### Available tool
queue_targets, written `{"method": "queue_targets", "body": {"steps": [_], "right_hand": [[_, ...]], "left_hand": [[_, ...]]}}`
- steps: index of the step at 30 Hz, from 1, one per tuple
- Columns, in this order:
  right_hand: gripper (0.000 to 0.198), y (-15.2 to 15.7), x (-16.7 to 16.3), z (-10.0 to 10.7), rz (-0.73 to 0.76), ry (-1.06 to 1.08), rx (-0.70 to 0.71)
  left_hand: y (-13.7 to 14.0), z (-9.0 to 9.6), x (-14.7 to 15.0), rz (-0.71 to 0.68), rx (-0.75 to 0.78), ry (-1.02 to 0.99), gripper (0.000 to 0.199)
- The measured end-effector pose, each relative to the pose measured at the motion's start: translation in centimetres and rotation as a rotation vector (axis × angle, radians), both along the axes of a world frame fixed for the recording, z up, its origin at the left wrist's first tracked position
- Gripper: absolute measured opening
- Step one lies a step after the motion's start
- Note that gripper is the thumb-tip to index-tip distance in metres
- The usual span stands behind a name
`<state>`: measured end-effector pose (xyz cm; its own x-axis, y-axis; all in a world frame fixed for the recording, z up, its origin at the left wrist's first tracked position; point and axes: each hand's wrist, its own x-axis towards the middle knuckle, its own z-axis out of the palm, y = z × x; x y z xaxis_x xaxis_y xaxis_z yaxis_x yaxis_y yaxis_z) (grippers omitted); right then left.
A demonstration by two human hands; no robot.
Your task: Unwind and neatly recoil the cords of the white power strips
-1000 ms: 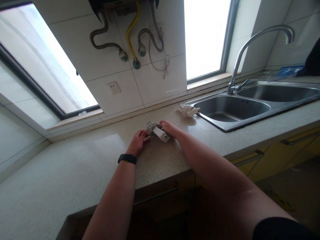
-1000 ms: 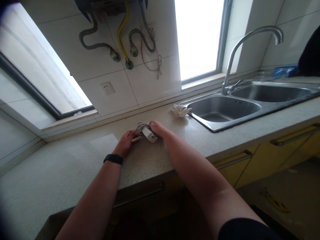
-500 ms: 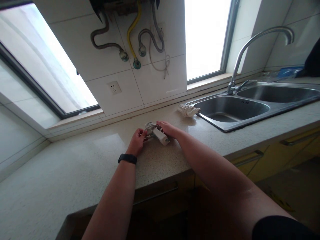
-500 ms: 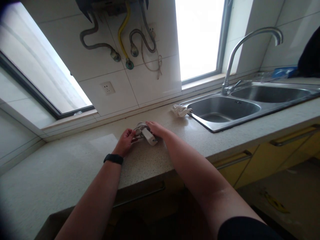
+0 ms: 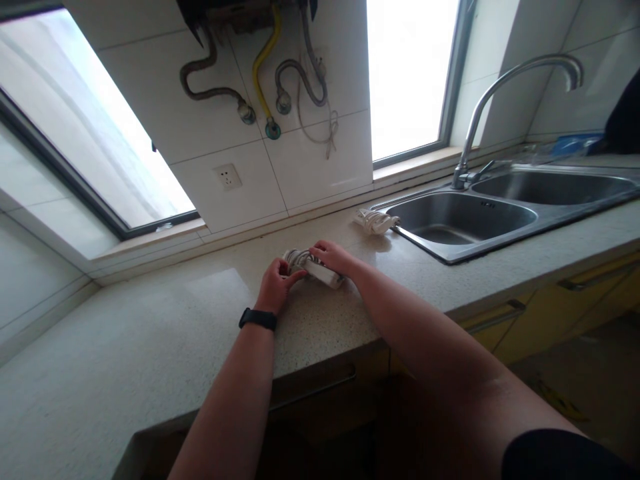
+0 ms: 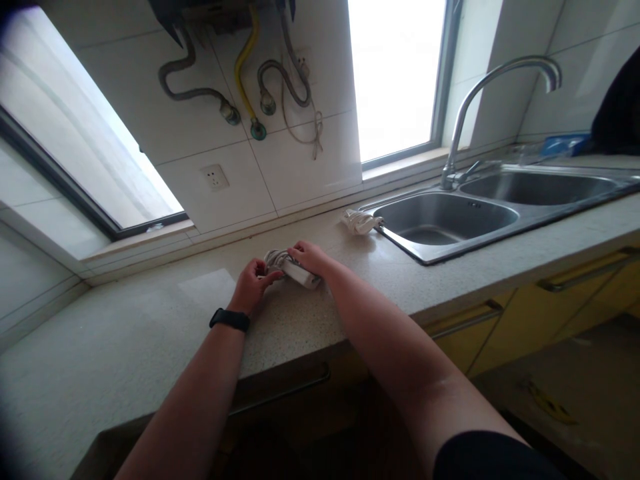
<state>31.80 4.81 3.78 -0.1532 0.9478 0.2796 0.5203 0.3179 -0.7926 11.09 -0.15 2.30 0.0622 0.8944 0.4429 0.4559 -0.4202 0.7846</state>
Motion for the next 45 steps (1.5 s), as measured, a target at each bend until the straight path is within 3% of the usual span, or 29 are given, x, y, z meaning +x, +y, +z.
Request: {"method": "queue_targets", "body": {"steps": [10,16,23,28,35,41,45], "right_hand": [[0.034,-0.6,0.3,0.6,-0.014,-0.027,-0.018],[0.029,-1.0,0.1,1.0,0.018,0.006,-0.001],[0.031,-1.5,-0.2,0.9,0.177,0.115,0.001],[0.035,-0.9,-0.3,0.3,0.241,0.065,0.026],[0.038,-0.2,-0.2,-0.2,0.261,0.053,0.081],[0.028,-0.7,-0.1,0.3,0.223,0.073,0.054],[0.028,-1.1,-0.2,0.8,0.213,0.043,0.024]], "left_hand": [[-0.7,0.5,0.1,-0.080,-0.014,0.054,0.064],[-0.5,0.5,0.0,0.073,0.110,0.122,0.058],[-0.7,0.8,-0.4,0.205,0.273,0.167,0.044],[-0.6,0.6,-0.7,0.351,0.226,0.191,0.041],[0.0,0.2,-0.5,0.221,0.071,-0.173,0.046],[-0.1,0.6,-0.2,0.161,0.016,-0.261,0.056],[0.1,0.5,-0.2,0.121,0.058,-0.215,0.056]]}}
